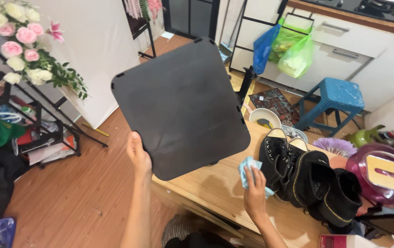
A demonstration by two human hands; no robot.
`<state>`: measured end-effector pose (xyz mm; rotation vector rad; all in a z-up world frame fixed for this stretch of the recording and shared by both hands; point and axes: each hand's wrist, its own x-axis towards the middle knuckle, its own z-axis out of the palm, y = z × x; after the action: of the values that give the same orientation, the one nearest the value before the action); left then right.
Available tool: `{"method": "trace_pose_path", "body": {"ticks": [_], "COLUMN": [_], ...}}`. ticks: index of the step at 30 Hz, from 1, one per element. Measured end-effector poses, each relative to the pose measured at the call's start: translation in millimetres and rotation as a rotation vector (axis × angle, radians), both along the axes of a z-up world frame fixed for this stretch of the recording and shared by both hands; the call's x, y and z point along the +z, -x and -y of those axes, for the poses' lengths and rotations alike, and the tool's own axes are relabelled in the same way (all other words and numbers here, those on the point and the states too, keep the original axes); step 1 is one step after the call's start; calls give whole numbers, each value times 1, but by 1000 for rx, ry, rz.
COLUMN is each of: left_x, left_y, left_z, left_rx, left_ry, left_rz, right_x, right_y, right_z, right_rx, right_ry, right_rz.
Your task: The person wipes the surfaces of two black plastic stool parts with a light blue cloth, then interlocks the two parts to form a single unit. The person continues to wipe the assembled unit and places a third plastic part on top.
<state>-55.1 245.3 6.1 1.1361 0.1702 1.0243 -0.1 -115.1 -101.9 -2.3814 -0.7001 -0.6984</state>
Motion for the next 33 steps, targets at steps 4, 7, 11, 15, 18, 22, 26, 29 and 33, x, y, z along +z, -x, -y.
{"method": "trace_pose_path", "body": {"ticks": [4,7,11,15,18,22,26,29,33], "left_x": [12,22,41,70,89,103,104,98,97], "left_y": [-16,-32,-49,-70,-93,-129,-179,-218,-255], "left_z": [-24,-42,-64,-83,-90,-101,-110,-112,-108], "left_rx": [-74,-126,-240,-361,-469,-595,-624,-671,-838], "left_ry": [60,49,27,-20,-39,-46,-125,-113,-74], "left_rz": [13,14,-35,-95,-97,-102,-177,-213,-200], "right_x": [-25,13,109,203,249,263,246,237,230], "right_y": [-18,-42,-59,-72,-89,-110,-123,-138,-162], "right_z": [-2,-8,-16,-44,-68,-102,-117,-113,-106], "right_rx": [114,216,54,0,11,44,59,51,9], "right_ry": [173,-17,-317,-633,-272,-320,-630,-810,-881], "right_rz": [-340,-597,-412,-275,-79,-205,-361,-477,-475]}}
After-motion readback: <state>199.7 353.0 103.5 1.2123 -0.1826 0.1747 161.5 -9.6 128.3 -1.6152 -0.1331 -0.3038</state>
